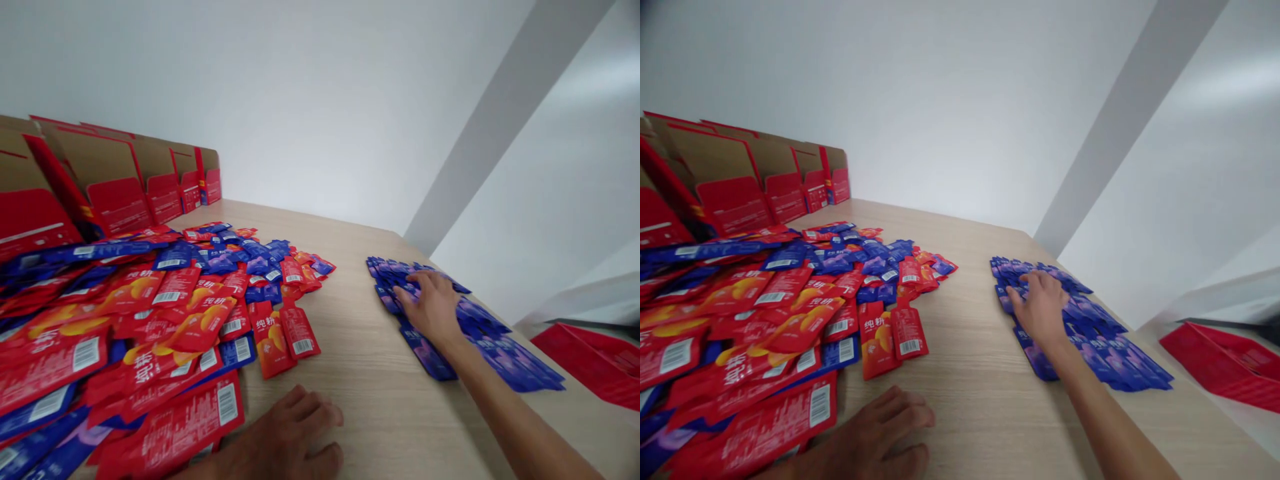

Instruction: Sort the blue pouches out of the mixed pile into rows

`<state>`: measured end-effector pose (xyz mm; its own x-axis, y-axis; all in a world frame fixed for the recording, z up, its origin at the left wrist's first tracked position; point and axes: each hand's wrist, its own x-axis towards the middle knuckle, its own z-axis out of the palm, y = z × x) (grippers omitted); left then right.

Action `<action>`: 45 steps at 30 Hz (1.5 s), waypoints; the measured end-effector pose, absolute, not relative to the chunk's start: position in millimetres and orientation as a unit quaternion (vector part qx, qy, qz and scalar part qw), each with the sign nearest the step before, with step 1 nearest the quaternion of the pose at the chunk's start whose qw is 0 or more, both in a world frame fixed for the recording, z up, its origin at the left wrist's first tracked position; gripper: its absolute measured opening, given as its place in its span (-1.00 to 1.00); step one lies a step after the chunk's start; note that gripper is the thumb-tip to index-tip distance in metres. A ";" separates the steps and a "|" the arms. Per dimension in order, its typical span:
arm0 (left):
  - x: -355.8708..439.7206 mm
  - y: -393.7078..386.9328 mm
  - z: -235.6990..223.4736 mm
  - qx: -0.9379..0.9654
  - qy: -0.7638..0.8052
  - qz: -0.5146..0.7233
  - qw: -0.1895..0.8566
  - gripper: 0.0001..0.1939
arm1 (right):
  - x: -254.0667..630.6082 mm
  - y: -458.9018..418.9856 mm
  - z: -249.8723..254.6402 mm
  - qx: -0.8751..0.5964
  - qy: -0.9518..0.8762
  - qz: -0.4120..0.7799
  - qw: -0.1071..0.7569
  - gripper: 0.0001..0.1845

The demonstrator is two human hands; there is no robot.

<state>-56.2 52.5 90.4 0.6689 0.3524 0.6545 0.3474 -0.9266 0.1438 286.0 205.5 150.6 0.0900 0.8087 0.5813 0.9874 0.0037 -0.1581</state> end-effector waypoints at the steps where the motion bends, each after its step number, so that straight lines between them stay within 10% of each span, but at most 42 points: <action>1: -55.3 52.1 97.5 0.913 0.185 0.363 -0.012 -0.89 | 263.3 188.9 140.7 -0.627 -0.694 -0.164 0.314 -0.64; 11: -96.6 253.3 228.4 0.812 0.551 0.190 -0.044 -0.67 | 162.7 108.5 85.2 -0.424 -0.834 -0.062 0.349 -0.50; 28: -160.3 387.6 193.9 0.763 0.626 -0.083 0.139 -0.54 | 163.4 112.5 82.2 -0.457 -0.823 -0.029 0.336 -0.47; 45: -182.5 345.7 216.1 0.737 0.635 0.197 0.121 -0.61 | 166.0 115.4 78.6 -0.459 -0.827 -0.026 0.323 -0.48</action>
